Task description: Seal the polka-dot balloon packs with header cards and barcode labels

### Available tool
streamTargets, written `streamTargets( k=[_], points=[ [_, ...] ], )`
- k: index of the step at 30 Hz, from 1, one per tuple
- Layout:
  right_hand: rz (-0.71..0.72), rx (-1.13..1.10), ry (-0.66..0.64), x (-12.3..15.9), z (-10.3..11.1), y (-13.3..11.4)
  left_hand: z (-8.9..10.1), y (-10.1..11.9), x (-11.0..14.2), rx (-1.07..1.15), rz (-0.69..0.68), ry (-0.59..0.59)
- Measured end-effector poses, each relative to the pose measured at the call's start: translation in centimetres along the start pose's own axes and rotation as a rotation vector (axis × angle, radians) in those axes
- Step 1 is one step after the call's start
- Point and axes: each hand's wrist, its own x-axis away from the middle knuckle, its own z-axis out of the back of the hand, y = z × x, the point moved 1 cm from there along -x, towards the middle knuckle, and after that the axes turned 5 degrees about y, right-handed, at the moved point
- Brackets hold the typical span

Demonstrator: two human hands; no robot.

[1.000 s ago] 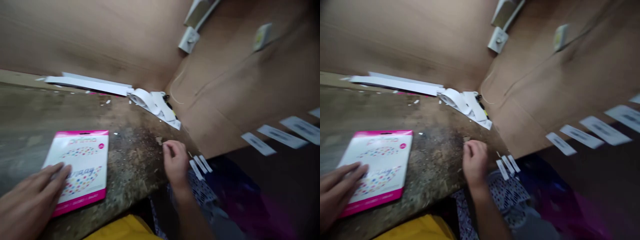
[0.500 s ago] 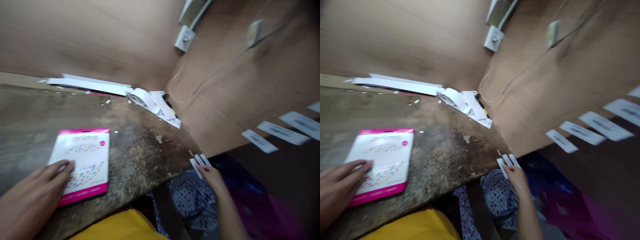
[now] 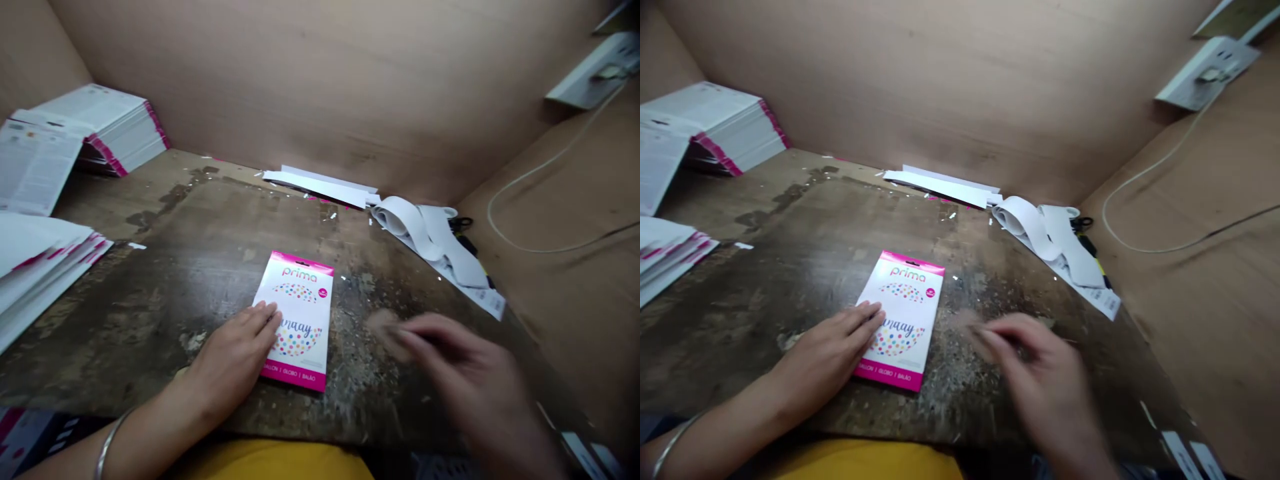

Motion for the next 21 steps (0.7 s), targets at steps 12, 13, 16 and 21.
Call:
streamTargets(
  k=[12, 13, 16, 21],
  points=[
    [0.061, -0.033, -0.517, -7.2, -13.2, -5.1, -0.5, 0.7, 0.5, 0.112, 0.263, 0.008],
    [0.068, -0.005, -0.523, -7.2, -13.4, -5.2, -0.5, 0.7, 0.6, 0.118, 0.266, 0.001],
    [0.094, 0.077, -0.516, -7.2, -13.9, -5.5, -0.4, 0.6, 0.5, 0.126, 0.273, -0.011],
    [0.132, 0.201, -0.494, -7.3, -14.1, -6.1, -0.2, 0.6, 0.4, 0.116, 0.267, -0.042]
  ],
)
